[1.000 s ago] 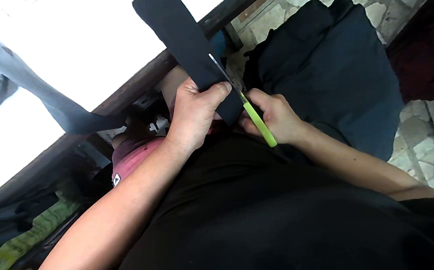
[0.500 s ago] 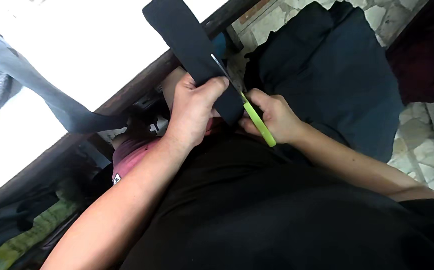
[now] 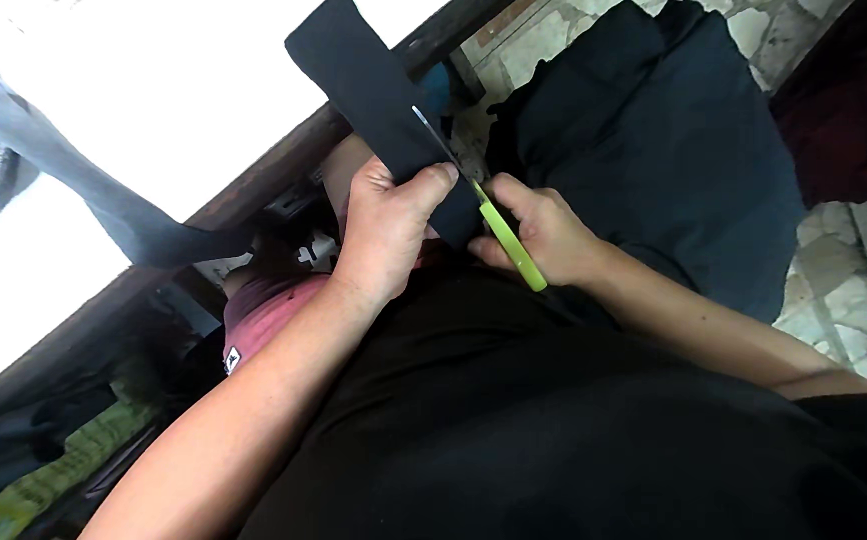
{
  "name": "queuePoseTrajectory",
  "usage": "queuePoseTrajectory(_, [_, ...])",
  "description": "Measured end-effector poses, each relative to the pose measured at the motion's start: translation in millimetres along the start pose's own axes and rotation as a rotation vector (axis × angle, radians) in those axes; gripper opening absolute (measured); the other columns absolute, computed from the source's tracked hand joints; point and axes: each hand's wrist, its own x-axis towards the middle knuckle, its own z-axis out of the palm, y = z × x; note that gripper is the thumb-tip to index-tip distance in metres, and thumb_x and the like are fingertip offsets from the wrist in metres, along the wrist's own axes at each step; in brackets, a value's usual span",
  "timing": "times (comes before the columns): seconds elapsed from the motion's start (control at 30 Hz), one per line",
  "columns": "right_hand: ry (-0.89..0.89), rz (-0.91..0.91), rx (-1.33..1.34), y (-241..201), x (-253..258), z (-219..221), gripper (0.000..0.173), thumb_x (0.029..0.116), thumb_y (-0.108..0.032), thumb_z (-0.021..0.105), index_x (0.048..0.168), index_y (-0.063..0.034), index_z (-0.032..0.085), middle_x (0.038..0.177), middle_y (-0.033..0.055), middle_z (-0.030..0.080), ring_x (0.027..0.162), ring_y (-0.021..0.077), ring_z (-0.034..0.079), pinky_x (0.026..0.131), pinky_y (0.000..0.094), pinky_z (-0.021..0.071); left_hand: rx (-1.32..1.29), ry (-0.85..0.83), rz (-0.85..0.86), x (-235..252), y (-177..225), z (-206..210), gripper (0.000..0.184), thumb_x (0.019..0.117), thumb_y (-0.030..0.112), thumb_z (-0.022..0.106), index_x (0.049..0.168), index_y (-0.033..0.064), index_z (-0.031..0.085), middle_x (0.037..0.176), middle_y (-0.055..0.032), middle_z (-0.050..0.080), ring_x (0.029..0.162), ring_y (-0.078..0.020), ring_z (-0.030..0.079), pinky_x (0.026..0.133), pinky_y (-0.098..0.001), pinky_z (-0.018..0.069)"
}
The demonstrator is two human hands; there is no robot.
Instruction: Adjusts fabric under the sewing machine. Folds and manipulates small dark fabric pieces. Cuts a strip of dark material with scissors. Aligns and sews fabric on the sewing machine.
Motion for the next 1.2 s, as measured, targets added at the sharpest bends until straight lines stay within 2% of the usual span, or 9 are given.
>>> queuePoseTrajectory(0.1, [-0.025,0.012,-0.029,-3.9,2.4,-0.5,0.051,0.0897,-0.04,0.068,0.122,-0.0017,0.059,0.089,0.0056,0.067,0.079,0.01,0.064,0.07,0.03,0.0549,0.01,-0.011,-0.006,-2.4,-1.1,0.8,0.013,0.0964,-0.003,0.056,0.1,0.0083,0.062,0.088,-0.002,0.073,0.079,-0.0122,0.074,0.07,-0.0326,0.0648])
queuePoseTrajectory(0.23, [0.054,-0.08,-0.035,3.9,1.4,3.3,0.029,0.0862,-0.022,0.066,0.105,-0.0001,0.063,0.073,0.0036,0.06,0.063,0.0062,0.056,0.056,0.0229,0.0466,0.027,-0.013,-0.005,-0.5,-2.2,-2.0,0.012,0.0964,-0.002,0.057,0.099,0.008,0.063,0.088,-0.0025,0.074,0.078,-0.0125,0.074,0.069,-0.032,0.0648])
queuePoseTrajectory(0.4, [0.064,-0.067,-0.023,0.9,0.8,0.8,0.032,0.0879,-0.026,0.067,0.107,-0.0005,0.064,0.071,0.0,0.059,0.06,0.0016,0.053,0.055,0.0185,0.0447,-0.001,0.005,0.053,5.4,5.8,-2.5,0.011,0.0966,0.002,0.054,0.1,0.0097,0.061,0.086,-0.0019,0.073,0.074,-0.0121,0.073,0.065,-0.03,0.0633])
queuePoseTrajectory(0.57, [0.012,-0.011,-0.031,-3.9,4.8,0.5,0.053,0.0896,-0.042,0.068,0.123,-0.0013,0.06,0.092,0.0069,0.067,0.081,0.011,0.065,0.071,0.0308,0.055,-0.001,0.001,0.07,1.5,2.1,-0.9,0.011,0.0969,0.0,0.055,0.101,0.0098,0.06,0.088,-0.0012,0.072,0.077,-0.0118,0.073,0.068,-0.0321,0.0639])
queuePoseTrajectory(0.7, [0.097,-0.101,-0.016,2.5,5.0,6.4,0.029,0.0869,-0.022,0.067,0.105,0.0002,0.063,0.073,0.0031,0.061,0.063,0.0034,0.056,0.056,0.0201,0.0463,-0.014,0.0,0.068,1.7,0.5,-2.9,0.012,0.097,-0.001,0.055,0.103,0.008,0.06,0.09,-0.0039,0.073,0.078,-0.0138,0.074,0.067,-0.0323,0.0639])
queuePoseTrajectory(0.8, [0.067,-0.081,-0.008,2.7,4.1,5.3,0.031,0.088,-0.024,0.067,0.108,-0.0002,0.064,0.075,0.0033,0.063,0.065,0.0044,0.058,0.058,0.0215,0.0478,-0.017,0.002,0.056,1.5,-0.5,-3.3,0.012,0.0967,-0.001,0.055,0.1,0.0089,0.061,0.087,-0.0028,0.073,0.075,-0.0127,0.073,0.064,-0.0311,0.0636])
queuePoseTrajectory(0.93, [-0.003,-0.039,-0.026,-3.1,7.9,1.5,0.05,0.0896,-0.039,0.068,0.121,-0.0019,0.06,0.088,0.0046,0.066,0.078,0.0078,0.063,0.068,0.0269,0.0537,0.009,-0.004,0.043,-1.1,-0.8,-2.8,0.013,0.0964,-0.001,0.056,0.099,0.0096,0.061,0.086,-0.0009,0.073,0.074,-0.0111,0.073,0.064,-0.0304,0.0637])
queuePoseTrajectory(1.07, [0.068,-0.099,-0.025,0.7,8.0,4.7,0.032,0.0872,-0.024,0.067,0.108,0.0001,0.063,0.075,0.0034,0.063,0.065,0.0044,0.058,0.057,0.0214,0.0476,0.008,-0.008,0.029,-1.2,-1.0,-2.9,0.013,0.0966,-0.002,0.056,0.1,0.0091,0.061,0.087,-0.0015,0.073,0.075,-0.0119,0.074,0.065,-0.0318,0.0645])
queuePoseTrajectory(1.2, [0.083,-0.113,-0.026,0.7,6.3,3.6,0.031,0.0871,-0.023,0.067,0.107,0.0008,0.064,0.074,0.0031,0.062,0.064,0.0025,0.057,0.058,0.019,0.0471,-0.02,-0.009,0.066,2.4,3.9,-4.6,0.012,0.0969,0.001,0.053,0.102,0.01,0.059,0.087,-0.0014,0.073,0.075,-0.0113,0.073,0.065,-0.0297,0.0632])
